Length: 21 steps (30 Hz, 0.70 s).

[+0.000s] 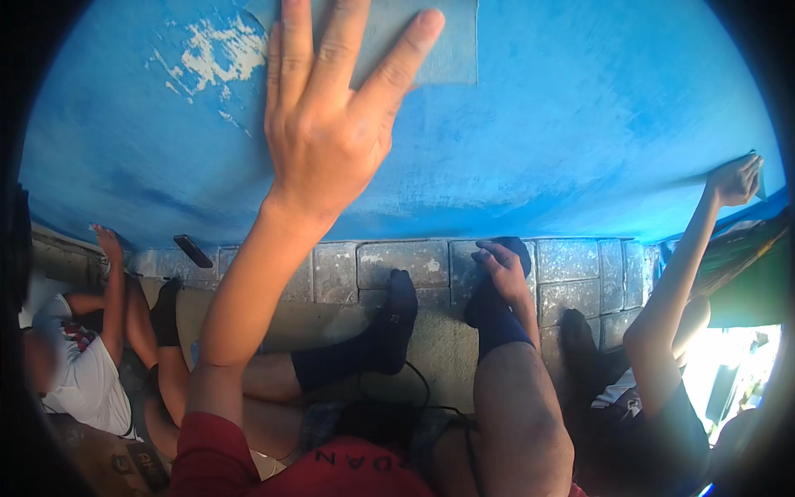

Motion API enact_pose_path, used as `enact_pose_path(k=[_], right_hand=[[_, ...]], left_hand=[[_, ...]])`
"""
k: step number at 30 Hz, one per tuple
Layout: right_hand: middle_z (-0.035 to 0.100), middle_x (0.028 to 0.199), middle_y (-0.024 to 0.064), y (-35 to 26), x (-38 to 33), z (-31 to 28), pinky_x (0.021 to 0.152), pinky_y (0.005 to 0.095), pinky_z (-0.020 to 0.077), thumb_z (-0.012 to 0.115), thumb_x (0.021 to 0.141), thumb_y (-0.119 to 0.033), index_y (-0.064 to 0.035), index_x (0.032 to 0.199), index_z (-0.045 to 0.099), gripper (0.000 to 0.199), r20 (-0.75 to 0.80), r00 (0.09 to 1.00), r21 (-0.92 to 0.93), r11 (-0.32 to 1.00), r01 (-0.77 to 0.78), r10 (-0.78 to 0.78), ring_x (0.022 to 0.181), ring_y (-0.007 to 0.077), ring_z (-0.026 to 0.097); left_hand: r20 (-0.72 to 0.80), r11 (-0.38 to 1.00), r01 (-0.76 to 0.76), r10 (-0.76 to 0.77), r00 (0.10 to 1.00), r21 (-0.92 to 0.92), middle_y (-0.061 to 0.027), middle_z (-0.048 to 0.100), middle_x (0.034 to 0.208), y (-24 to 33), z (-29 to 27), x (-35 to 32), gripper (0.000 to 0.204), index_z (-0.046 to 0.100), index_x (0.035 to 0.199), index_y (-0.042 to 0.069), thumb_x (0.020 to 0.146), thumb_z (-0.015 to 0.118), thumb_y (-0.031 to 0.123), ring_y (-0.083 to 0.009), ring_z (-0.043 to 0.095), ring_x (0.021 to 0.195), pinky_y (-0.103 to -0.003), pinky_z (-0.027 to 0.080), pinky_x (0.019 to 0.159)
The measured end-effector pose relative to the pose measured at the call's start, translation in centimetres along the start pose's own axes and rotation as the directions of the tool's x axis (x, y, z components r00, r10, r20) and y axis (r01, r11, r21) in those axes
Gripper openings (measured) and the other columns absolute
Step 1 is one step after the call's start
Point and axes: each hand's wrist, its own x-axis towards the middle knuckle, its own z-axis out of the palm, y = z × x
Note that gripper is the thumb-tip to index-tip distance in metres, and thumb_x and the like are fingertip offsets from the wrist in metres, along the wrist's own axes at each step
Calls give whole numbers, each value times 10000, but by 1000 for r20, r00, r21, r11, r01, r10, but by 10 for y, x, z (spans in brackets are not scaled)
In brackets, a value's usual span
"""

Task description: The person sands a wall using sandpaper by hand.

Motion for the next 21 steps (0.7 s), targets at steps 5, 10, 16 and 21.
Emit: enact_pose_path(k=[5,10,16,21], right_hand=[[703,1146,184,2,2,4,974,331,505,556,1028,-170,67,1306,585,366,5,999,-1,999,41,-41,1095,234,661],[697,1151,179,-4,-4,1,978,334,508,567,1022,-166,66,1308,585,368,-2,999,32,999,40,-40,1090,232,663],[698,1155,197,9,1,-3,973,334,509,567,1026,-200,69,1307,584,389,29,998,-31,998,50,-49,1098,241,665],[702,1143,194,8,4,-2,969,333,511,577,1020,-211,62,1312,583,400,11,998,-12,998,63,-63,1078,239,670]], left_hand=[[143,989,-121,109,984,80,-83,440,1559,-7,2,-35,546,657,1326,365,874,631,59,-390,324,1470,-498,368,1142],[9,996,-9,8,1000,88,-63,437,1563,-31,-15,-22,497,615,1360,400,924,624,160,-413,368,1440,-506,363,1148],[53,988,-60,53,997,140,-51,420,1574,-54,-27,-15,530,611,1363,404,901,654,146,-406,363,1444,-498,374,1147],[157,977,-161,139,978,139,-100,455,1543,-50,-31,-16,552,651,1334,346,846,707,93,-368,374,1444,-451,364,1159]])
